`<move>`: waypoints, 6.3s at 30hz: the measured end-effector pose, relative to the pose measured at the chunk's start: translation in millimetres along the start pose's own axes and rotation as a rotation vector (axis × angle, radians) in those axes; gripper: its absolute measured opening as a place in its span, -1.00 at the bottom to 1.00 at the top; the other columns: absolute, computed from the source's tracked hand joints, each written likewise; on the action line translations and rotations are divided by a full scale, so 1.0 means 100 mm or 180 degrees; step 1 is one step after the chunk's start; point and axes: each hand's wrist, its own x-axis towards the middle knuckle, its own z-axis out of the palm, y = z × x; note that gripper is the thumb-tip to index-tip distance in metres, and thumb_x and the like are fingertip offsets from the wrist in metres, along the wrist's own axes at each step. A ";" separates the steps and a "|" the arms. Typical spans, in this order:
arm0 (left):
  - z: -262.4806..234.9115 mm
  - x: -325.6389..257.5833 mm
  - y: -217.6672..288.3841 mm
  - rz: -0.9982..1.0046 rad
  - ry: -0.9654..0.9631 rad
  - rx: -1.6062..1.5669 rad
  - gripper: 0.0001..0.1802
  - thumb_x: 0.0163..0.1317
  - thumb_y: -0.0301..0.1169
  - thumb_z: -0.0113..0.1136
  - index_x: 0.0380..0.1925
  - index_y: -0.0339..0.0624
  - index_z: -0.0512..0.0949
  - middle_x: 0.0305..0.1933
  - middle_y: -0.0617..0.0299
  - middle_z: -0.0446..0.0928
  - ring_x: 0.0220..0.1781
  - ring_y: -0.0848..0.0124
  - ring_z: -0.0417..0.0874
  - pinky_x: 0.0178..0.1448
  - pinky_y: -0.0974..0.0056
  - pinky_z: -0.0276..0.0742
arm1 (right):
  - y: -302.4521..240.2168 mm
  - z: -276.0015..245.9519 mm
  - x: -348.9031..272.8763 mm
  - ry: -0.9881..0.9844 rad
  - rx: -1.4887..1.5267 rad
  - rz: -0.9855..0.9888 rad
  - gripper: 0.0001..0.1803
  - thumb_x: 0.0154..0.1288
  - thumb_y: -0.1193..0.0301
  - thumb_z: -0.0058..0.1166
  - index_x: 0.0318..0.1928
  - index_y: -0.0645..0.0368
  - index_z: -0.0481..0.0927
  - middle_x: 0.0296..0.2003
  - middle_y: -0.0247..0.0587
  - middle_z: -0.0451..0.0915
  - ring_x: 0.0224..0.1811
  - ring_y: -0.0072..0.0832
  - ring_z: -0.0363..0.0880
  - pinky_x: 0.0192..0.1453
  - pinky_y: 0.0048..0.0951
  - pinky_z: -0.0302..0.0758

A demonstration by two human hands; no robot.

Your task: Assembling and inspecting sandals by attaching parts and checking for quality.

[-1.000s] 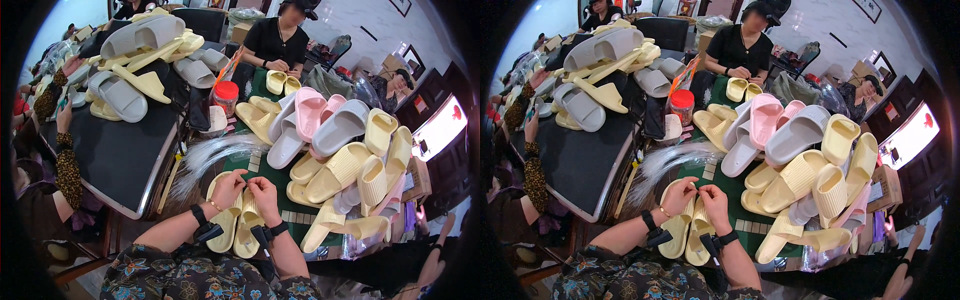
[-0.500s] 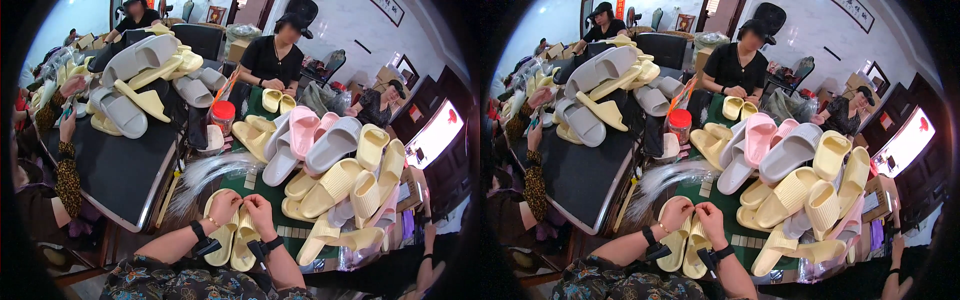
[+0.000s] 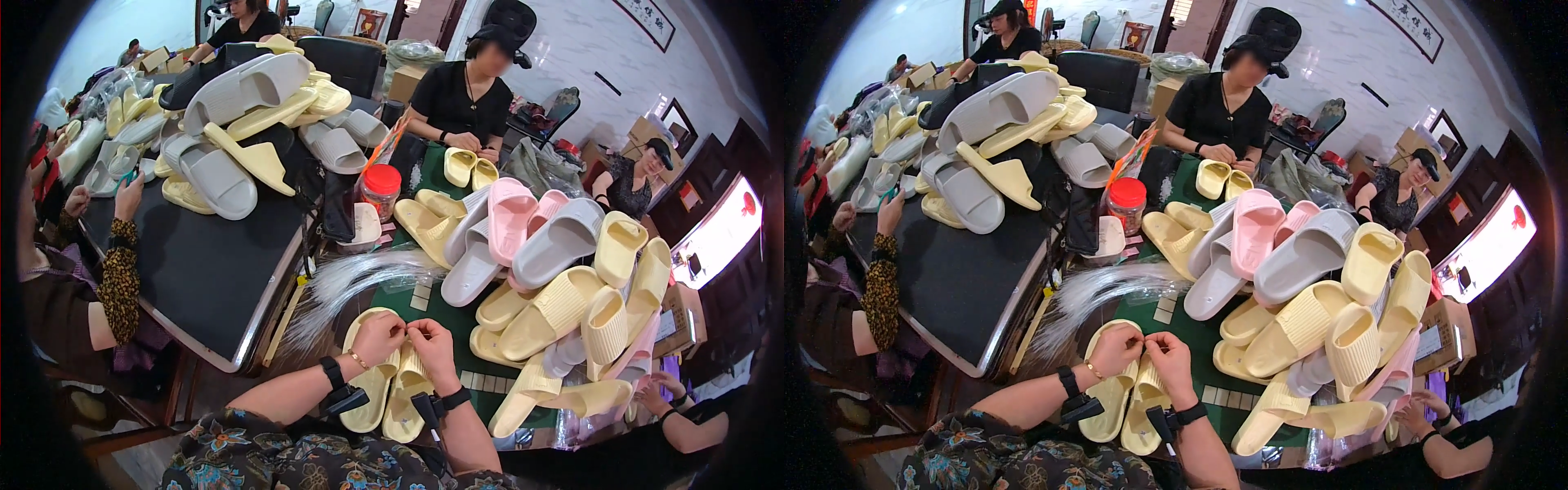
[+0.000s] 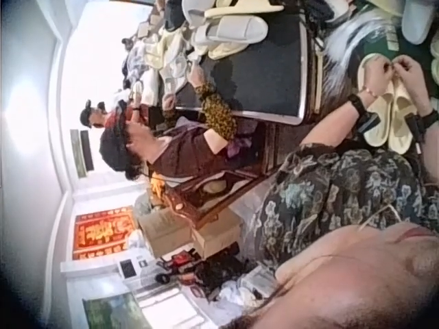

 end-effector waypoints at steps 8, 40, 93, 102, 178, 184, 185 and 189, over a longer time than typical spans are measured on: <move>0.14 -0.03 -0.11 0.0178 0.0048 -0.0055 -0.87 0.05 -0.40 0.18 -0.48 -0.23 0.59 -0.44 0.06 0.56 -0.35 0.14 0.61 -0.23 0.17 0.52 | 0.19 -0.06 -0.04 0.0279 -0.0567 -0.0147 -0.87 0.13 0.50 0.17 -0.32 0.32 0.65 -0.46 -0.25 0.65 -0.42 -0.62 0.57 -0.28 -0.53 0.52; 0.02 -0.10 -0.02 0.0171 0.0023 0.0068 -0.88 0.15 -0.41 0.18 -0.41 -0.25 0.58 -0.36 0.12 0.58 -0.25 0.16 0.60 -0.13 0.20 0.52 | 0.04 0.06 -0.08 0.0401 0.0079 -0.0136 -0.97 0.20 0.59 0.11 -0.35 0.31 0.56 -0.43 -0.37 0.57 -0.42 -0.70 0.46 -0.30 -0.66 0.42; -2.50 0.84 -0.04 0.0139 0.3419 0.0640 -0.53 -0.03 -0.37 0.25 -0.08 -0.35 0.48 -0.08 -0.12 0.50 0.03 0.00 0.49 0.17 0.09 0.38 | -0.15 -0.46 -0.55 0.0513 -0.0354 -0.0553 -0.79 0.24 0.48 0.06 -0.13 0.29 0.56 -0.29 -0.22 0.59 -0.28 -0.49 0.55 -0.16 -0.46 0.49; -3.71 1.09 -0.82 -0.1613 0.2871 -0.1071 -0.37 0.05 0.08 0.27 -0.14 -0.31 0.56 -0.18 0.06 0.58 -0.28 0.23 0.57 -0.20 0.15 0.49 | -0.44 -0.11 -1.13 -0.1142 -0.3052 0.0257 -0.33 0.15 -0.22 0.05 -0.40 0.27 0.58 -0.43 0.13 0.60 -0.36 0.00 0.60 -0.32 -0.12 0.53; -1.59 -1.06 0.93 -0.2281 -0.2219 -0.2850 -0.17 0.04 -0.51 0.34 0.32 -0.30 0.16 0.21 0.18 0.38 0.23 0.39 0.41 0.28 0.26 0.37 | -0.50 -0.51 -1.15 0.1149 0.1955 0.0572 -0.79 0.32 0.31 -0.13 -0.27 0.13 0.54 -0.51 -0.52 0.37 -0.48 -0.69 0.34 -0.37 -0.45 0.54; -1.54 -1.30 0.83 -0.2122 -0.1637 -0.2162 -0.29 0.07 -0.72 0.16 0.29 -0.31 0.22 0.14 0.20 0.45 0.17 0.43 0.46 0.30 0.29 0.34 | -0.35 -0.44 -1.17 0.0780 0.2552 0.0748 -0.70 0.43 0.16 -0.15 -0.17 0.11 0.53 -0.35 -0.36 0.55 -0.38 -0.58 0.48 -0.31 -0.31 0.57; -1.54 -1.32 0.83 -0.1945 -0.1556 -0.2233 -0.31 0.09 -0.73 0.14 0.28 -0.32 0.24 0.13 0.20 0.46 0.16 0.44 0.47 0.30 0.30 0.34 | -0.30 -0.43 -1.18 0.0757 0.2535 0.0759 -0.70 0.43 0.16 -0.15 -0.17 0.11 0.53 -0.35 -0.36 0.55 -0.38 -0.58 0.48 -0.31 -0.31 0.57; -1.62 -1.34 0.82 -0.2032 -0.1633 -0.2227 -0.34 0.11 -0.74 0.09 0.28 -0.34 0.25 0.18 0.19 0.45 0.19 0.45 0.46 0.32 0.31 0.32 | -0.20 -0.43 -1.23 0.0899 0.2046 0.0876 -0.65 0.41 0.10 -0.12 -0.12 0.10 0.52 -0.25 -0.34 0.59 -0.27 -0.54 0.56 -0.25 -0.32 0.57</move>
